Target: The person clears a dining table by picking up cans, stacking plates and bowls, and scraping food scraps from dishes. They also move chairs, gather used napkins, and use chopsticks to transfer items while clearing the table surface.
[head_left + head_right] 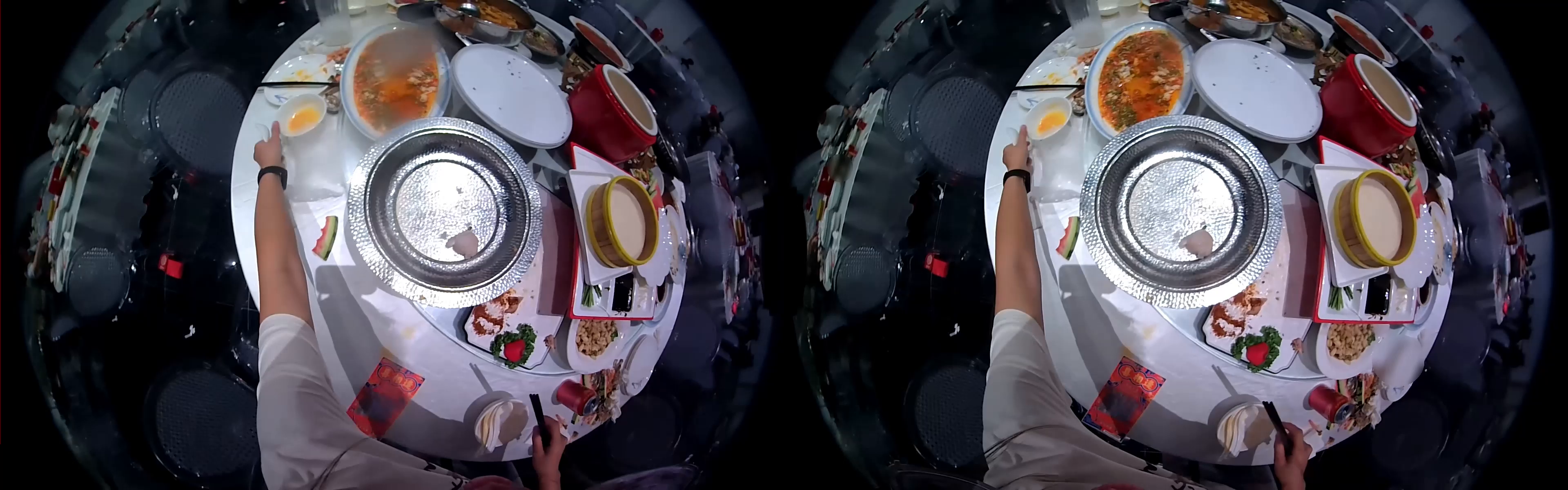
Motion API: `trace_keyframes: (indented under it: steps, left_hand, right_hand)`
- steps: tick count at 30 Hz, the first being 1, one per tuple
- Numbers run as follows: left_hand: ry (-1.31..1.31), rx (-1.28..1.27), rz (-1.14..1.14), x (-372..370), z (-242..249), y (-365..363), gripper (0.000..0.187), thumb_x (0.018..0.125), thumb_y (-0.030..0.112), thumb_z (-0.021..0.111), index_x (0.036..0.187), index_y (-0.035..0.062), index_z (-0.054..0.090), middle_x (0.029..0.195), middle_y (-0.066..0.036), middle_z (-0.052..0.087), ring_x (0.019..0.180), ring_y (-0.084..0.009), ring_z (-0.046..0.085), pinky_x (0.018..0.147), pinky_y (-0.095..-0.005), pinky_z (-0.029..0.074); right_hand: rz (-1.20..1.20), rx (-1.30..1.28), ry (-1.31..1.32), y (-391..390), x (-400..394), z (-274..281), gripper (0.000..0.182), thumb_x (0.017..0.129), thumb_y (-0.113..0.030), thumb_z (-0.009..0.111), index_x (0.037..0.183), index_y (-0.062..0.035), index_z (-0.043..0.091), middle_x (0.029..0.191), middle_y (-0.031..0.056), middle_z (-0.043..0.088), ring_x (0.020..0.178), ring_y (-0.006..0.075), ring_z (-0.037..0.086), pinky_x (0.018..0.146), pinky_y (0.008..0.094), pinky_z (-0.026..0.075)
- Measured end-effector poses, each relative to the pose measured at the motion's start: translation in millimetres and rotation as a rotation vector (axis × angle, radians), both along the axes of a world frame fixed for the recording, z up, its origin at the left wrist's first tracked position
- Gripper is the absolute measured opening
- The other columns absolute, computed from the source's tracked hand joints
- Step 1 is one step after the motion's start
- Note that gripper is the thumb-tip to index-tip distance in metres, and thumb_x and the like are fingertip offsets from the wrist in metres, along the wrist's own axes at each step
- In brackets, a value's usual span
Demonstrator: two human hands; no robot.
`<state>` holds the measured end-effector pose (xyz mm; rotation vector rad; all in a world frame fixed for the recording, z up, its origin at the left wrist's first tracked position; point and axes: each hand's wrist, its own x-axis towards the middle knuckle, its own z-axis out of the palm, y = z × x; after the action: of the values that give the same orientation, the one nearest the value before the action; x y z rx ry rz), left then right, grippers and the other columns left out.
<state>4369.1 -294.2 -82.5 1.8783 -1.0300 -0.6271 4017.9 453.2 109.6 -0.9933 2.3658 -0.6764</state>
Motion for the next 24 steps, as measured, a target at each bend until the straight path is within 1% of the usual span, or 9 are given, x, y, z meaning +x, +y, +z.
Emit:
trace_keyframes:
  steps: [2,5,7,9,12,16,19,22,24]
  left_hand:
    - [0.173,0.094,-0.062,-21,19,12,0.042,0.078,0.033,0.067,0.083,-0.0086,0.062,0.065,-0.019,0.061,0.053,-0.0290,0.061,0.049,-0.0377,0.047]
    - [0.218,0.085,-0.067,-17,1,-6,0.038,0.074,0.026,0.067,0.082,-0.0108,0.061,0.063,-0.014,0.060,0.043,-0.0205,0.054,0.039,-0.0334,0.041]
    - [0.221,0.048,-0.055,-15,3,-4,0.040,0.074,0.027,0.066,0.080,-0.0119,0.060,0.059,-0.012,0.058,0.044,-0.0205,0.054,0.040,-0.0335,0.041]
    - [0.197,0.006,-0.098,-9,13,12,0.041,0.075,0.030,0.065,0.075,-0.0108,0.060,0.055,-0.010,0.055,0.044,-0.0204,0.053,0.040,-0.0337,0.040]
    - [0.144,0.051,-0.284,9,43,27,0.039,0.077,0.033,0.061,0.064,-0.0035,0.056,0.051,-0.005,0.049,0.041,-0.0177,0.048,0.038,-0.0318,0.036]
    - [0.333,0.155,-0.477,9,133,84,0.031,0.081,0.025,0.060,0.058,0.0090,0.046,0.048,0.002,0.038,0.037,-0.0089,0.035,0.035,-0.0246,0.025]
    - [0.383,0.182,-0.482,-9,194,142,0.024,0.082,0.018,0.058,0.064,0.0113,0.043,0.050,0.005,0.034,0.037,-0.0055,0.029,0.035,-0.0223,0.023]
    - [0.419,0.250,-0.611,-1,216,170,0.019,0.083,0.019,0.057,0.070,0.0105,0.047,0.052,0.005,0.035,0.039,-0.0052,0.031,0.036,-0.0219,0.025]
    - [0.393,0.299,-0.698,-16,235,211,0.017,0.084,0.020,0.056,0.073,0.0097,0.049,0.053,0.006,0.035,0.039,-0.0056,0.032,0.037,-0.0214,0.027]
  right_hand:
    - [-0.004,0.006,0.018,2,-2,-1,0.019,0.082,-0.006,0.061,0.100,-0.0021,0.057,0.066,0.0097,0.056,0.055,0.0167,0.051,0.054,0.0298,0.041]
    - [-0.036,0.011,0.043,7,-4,2,0.019,0.081,-0.007,0.062,0.099,-0.0022,0.059,0.061,0.0083,0.056,0.052,0.0157,0.052,0.052,0.0285,0.041]
    - [-0.059,0.020,0.074,18,-12,1,0.020,0.081,-0.007,0.064,0.099,-0.0019,0.059,0.062,0.0114,0.059,0.053,0.0164,0.057,0.052,0.0293,0.044]
    - [-0.098,-0.007,0.055,26,-15,-1,0.017,0.082,-0.008,0.063,0.099,-0.0024,0.060,0.059,0.0084,0.055,0.051,0.0126,0.051,0.050,0.0272,0.041]
    - [-0.173,-0.017,-0.120,29,-17,-3,0.015,0.084,-0.007,0.060,0.099,-0.0029,0.061,0.056,0.0057,0.052,0.050,0.0092,0.048,0.049,0.0248,0.038]
    - [-0.117,-0.024,-0.216,40,-15,-16,0.016,0.083,-0.007,0.059,0.098,-0.0023,0.061,0.057,0.0060,0.052,0.050,0.0106,0.049,0.049,0.0254,0.039]
    - [-0.070,-0.062,-0.250,43,-11,-15,0.017,0.083,-0.007,0.058,0.099,-0.0021,0.061,0.058,0.0065,0.052,0.050,0.0116,0.049,0.049,0.0263,0.039]
    - [-0.059,-0.102,-0.294,48,-9,-6,0.018,0.083,-0.007,0.058,0.099,-0.0019,0.061,0.058,0.0070,0.052,0.050,0.0126,0.049,0.049,0.0272,0.039]
    - [-0.065,-0.128,-0.347,50,-9,5,0.016,0.085,-0.007,0.057,0.100,-0.0028,0.062,0.057,0.0035,0.052,0.050,0.0089,0.047,0.048,0.0246,0.037]
